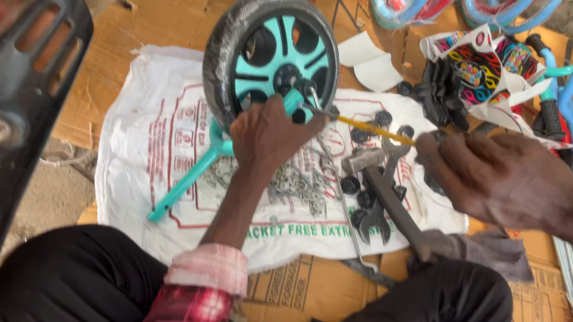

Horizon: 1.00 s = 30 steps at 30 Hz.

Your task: The person sits on the ground attaching a training wheel to the teal fork of a child's tricycle. They hold the wheel against the fork, drive and tighten a bolt using a screwdriver, fit a black hub cap onto the wheel by hand, and finally lift the finished tricycle and place it aside with other completed tricycles.

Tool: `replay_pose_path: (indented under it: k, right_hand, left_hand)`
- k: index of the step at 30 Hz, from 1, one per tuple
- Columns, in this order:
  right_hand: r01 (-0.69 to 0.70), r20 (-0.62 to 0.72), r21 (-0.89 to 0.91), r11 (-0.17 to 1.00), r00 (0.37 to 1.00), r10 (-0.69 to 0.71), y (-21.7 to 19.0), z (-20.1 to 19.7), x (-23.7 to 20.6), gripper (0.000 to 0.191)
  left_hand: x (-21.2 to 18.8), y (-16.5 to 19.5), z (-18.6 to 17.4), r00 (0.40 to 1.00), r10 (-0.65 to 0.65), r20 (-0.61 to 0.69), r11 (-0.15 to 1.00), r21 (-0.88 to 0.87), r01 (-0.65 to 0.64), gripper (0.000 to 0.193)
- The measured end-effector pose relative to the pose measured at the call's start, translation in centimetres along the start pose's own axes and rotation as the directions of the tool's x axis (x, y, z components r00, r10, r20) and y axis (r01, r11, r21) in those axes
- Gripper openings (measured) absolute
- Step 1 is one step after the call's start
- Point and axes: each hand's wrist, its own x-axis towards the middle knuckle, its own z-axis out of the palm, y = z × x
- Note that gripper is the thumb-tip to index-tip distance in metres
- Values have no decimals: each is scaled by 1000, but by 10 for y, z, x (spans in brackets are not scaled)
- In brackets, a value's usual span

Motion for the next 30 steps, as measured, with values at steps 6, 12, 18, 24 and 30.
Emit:
replay_pose_path:
  k: [6, 12, 18, 24, 30]
  right_hand:
    - [-98, -1, 153, 983, 995, 99, -5, 13, -8, 44]
    - [-571, 297, 785, 239, 687, 663, -17, -4, 9, 28]
    - [-666, 898, 440, -603, 308, 315, 13, -16, 32, 24]
    - [-517, 295, 721, 461, 831, 472, 5, -23, 16, 27]
    - [-259, -5, 264, 929, 963, 270, -13, -9, 1, 27]
  left_hand:
    - [1, 5, -9, 999, 26, 29, 999, -32, -25, 77]
    - [0, 2, -4, 998, 60, -19, 998, -2, -60, 77]
    - [4, 4, -12, 992, 31, 123, 999, -16, -29, 87]
    - [13, 2, -19, 958, -60, 279, 995, -63, 80, 90]
    - [15, 0, -18, 954, -81, 290, 995, -27, 93, 93]
